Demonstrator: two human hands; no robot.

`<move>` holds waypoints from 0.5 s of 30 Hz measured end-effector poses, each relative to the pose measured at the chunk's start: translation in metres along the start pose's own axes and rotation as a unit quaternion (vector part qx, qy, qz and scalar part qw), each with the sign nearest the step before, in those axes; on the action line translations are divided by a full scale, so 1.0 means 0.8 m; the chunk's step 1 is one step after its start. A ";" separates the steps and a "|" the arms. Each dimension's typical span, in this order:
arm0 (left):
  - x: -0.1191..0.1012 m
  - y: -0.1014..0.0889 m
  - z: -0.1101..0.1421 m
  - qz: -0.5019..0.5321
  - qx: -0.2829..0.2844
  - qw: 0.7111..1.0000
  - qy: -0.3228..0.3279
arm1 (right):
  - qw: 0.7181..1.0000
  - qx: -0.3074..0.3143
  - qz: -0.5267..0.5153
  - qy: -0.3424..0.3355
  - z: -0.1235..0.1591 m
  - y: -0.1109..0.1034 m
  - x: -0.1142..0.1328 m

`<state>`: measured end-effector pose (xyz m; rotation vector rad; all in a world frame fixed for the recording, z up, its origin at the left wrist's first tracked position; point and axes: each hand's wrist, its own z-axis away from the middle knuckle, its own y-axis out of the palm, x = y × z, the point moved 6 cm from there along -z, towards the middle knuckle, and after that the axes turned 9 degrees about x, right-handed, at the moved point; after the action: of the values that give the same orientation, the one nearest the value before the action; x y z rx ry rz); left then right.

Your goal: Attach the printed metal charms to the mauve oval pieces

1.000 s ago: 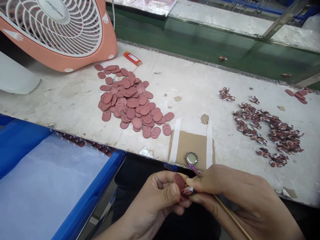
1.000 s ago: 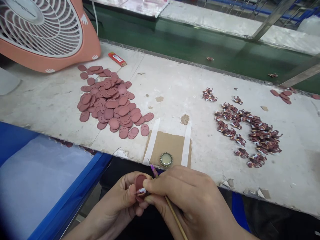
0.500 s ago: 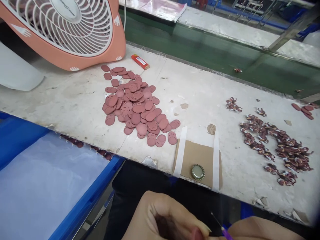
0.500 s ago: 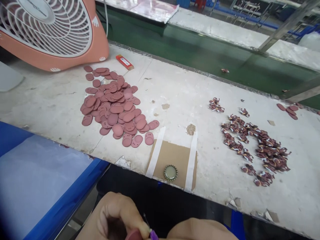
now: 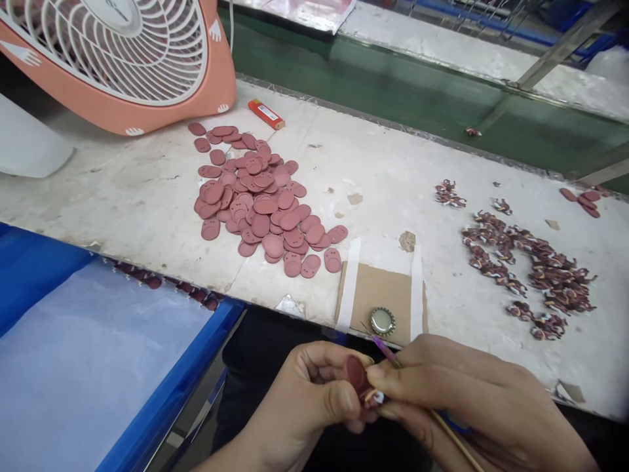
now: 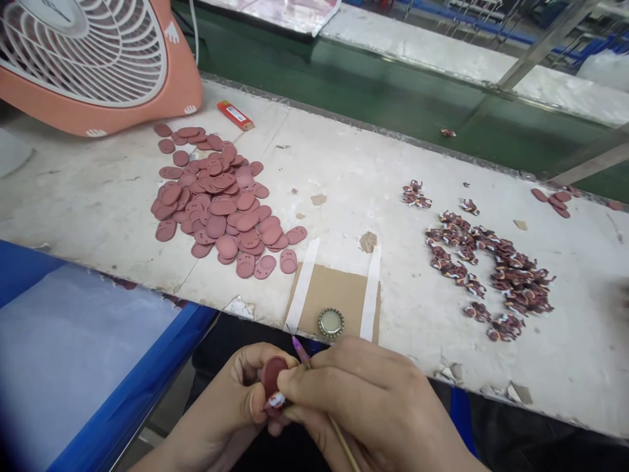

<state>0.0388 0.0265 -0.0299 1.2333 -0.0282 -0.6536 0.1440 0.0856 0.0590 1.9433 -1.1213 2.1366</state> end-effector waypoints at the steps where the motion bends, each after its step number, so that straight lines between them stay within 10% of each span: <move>1: 0.002 -0.001 0.000 -0.001 0.001 1.000 0.007 | 1.000 0.007 0.000 0.001 0.000 -0.001 0.000; 15: 0.003 0.001 0.014 -0.025 0.027 0.999 0.024 | 0.995 -0.023 0.057 -0.082 0.007 0.001 0.020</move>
<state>0.0371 0.0161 -0.0260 1.3049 0.0244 -0.6707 0.1446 0.0751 0.0724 2.1148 -1.3280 2.0126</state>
